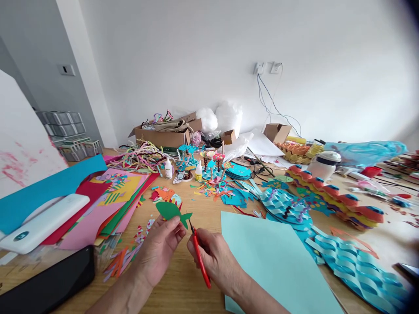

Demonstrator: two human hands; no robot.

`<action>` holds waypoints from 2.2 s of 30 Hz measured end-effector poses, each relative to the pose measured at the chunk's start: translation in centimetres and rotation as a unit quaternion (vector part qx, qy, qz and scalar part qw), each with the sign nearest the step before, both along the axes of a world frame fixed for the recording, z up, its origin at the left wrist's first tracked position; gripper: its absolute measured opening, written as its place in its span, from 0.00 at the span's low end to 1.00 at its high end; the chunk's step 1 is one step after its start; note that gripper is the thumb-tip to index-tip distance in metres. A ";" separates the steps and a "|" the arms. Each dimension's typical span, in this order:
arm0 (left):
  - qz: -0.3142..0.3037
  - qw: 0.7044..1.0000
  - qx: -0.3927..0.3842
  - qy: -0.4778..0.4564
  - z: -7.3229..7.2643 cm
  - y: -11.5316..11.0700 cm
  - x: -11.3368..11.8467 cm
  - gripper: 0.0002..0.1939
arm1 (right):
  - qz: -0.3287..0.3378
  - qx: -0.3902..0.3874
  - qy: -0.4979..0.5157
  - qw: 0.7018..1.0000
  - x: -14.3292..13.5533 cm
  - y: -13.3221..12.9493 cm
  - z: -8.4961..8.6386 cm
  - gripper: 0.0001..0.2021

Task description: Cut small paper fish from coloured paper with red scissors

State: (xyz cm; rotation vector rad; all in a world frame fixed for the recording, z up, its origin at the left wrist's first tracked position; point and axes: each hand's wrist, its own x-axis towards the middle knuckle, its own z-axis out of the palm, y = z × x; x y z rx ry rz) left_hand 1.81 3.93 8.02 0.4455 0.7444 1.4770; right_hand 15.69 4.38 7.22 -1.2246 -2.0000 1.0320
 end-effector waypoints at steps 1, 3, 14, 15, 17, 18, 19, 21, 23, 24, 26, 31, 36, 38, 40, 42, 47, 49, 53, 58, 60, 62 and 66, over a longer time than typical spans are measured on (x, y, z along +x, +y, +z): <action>0.007 1.000 0.004 0.002 -0.1 0.0 0.0 0.11 | 0.007 -0.006 0.005 1.000 0.0 -0.1 0.1 0.13; 0.019 1.000 0.015 0.011 -0.3 0.0 0.0 0.11 | 0.023 -0.016 0.018 0.999 0.0 -0.2 0.1 0.14; 0.033 0.998 0.040 0.045 -0.3 -0.2 0.3 0.09 | 0.080 -0.116 0.131 0.981 0.2 0.0 -0.8 0.14; 0.033 0.997 0.042 0.047 -0.4 -0.2 0.3 0.09 | 0.080 -0.120 0.133 0.981 0.2 0.0 -0.7 0.14; 0.034 0.997 0.044 0.051 -0.5 -0.2 0.4 0.09 | 0.076 -0.123 0.131 0.981 0.2 0.1 -0.7 0.15; 0.035 0.997 0.045 0.054 -0.6 -0.2 0.4 0.09 | 0.074 -0.124 0.129 0.981 0.2 0.1 -0.7 0.15; 0.036 0.997 0.047 0.056 -0.6 -0.2 0.4 0.09 | 0.073 -0.124 0.127 0.981 0.2 0.1 -0.8 0.15; 0.036 0.996 0.053 0.062 -0.8 -0.2 0.5 0.08 | 0.072 -0.124 0.126 0.982 0.2 0.1 -0.9 0.16; 0.034 0.996 0.057 0.066 -0.8 -0.2 0.5 0.08 | 0.074 -0.126 0.127 0.981 0.2 0.1 -1.1 0.16; 0.033 0.996 0.058 0.066 -0.8 -0.2 0.6 0.08 | 0.074 -0.128 0.127 0.981 0.2 0.1 -1.1 0.16; 0.031 0.996 0.059 0.067 -0.9 -0.2 0.6 0.08 | 0.076 -0.131 0.128 0.980 0.2 0.1 -1.2 0.16; 0.033 0.996 0.053 0.063 -0.9 -0.2 0.7 0.08 | 0.077 -0.128 0.122 0.981 0.2 0.2 -1.2 0.18; 0.033 0.996 0.050 0.064 -0.7 -0.3 0.9 0.08 | 0.082 -0.131 0.118 0.981 0.1 0.1 -1.1 0.20; 0.034 0.996 0.048 0.068 -0.7 -0.3 0.9 0.08 | 0.084 -0.132 0.120 0.980 0.1 0.1 -1.1 0.20; 0.039 0.995 0.047 0.073 -0.6 -0.3 0.9 0.08 | 0.086 -0.135 0.123 0.979 0.2 0.2 -1.2 0.21; 0.043 0.995 0.047 0.077 -0.6 -0.2 0.9 0.08 | 0.089 -0.137 0.126 0.978 0.2 0.2 -1.4 0.21; 0.040 0.995 0.051 0.075 -0.7 -0.4 0.8 0.08 | 0.094 -0.134 0.132 0.978 0.2 0.2 -1.8 0.20; 0.037 0.995 0.051 0.072 -0.8 -0.4 0.8 0.08 | 0.094 -0.134 0.130 0.978 0.2 0.2 -1.9 0.21; 0.027 0.995 0.055 0.073 -0.8 -0.5 0.8 0.07 | 0.094 -0.128 0.128 0.979 0.2 0.2 -2.0 0.21; 0.032 0.995 0.056 0.079 -0.7 -0.5 0.8 0.08 | 0.093 -0.126 0.130 0.979 0.2 0.2 -2.1 0.22; 0.036 0.994 0.055 0.082 -0.7 -0.5 0.7 0.09 | 0.091 -0.128 0.131 0.979 0.2 0.2 -2.1 0.21; 0.040 0.994 0.053 0.085 -0.6 -0.5 0.7 0.09 | 0.091 -0.127 0.132 0.979 0.3 0.2 -2.0 0.20; 0.053 0.993 0.047 0.095 -0.5 -0.5 0.7 0.10 | 0.091 -0.121 0.127 0.980 0.4 0.2 -1.9 0.20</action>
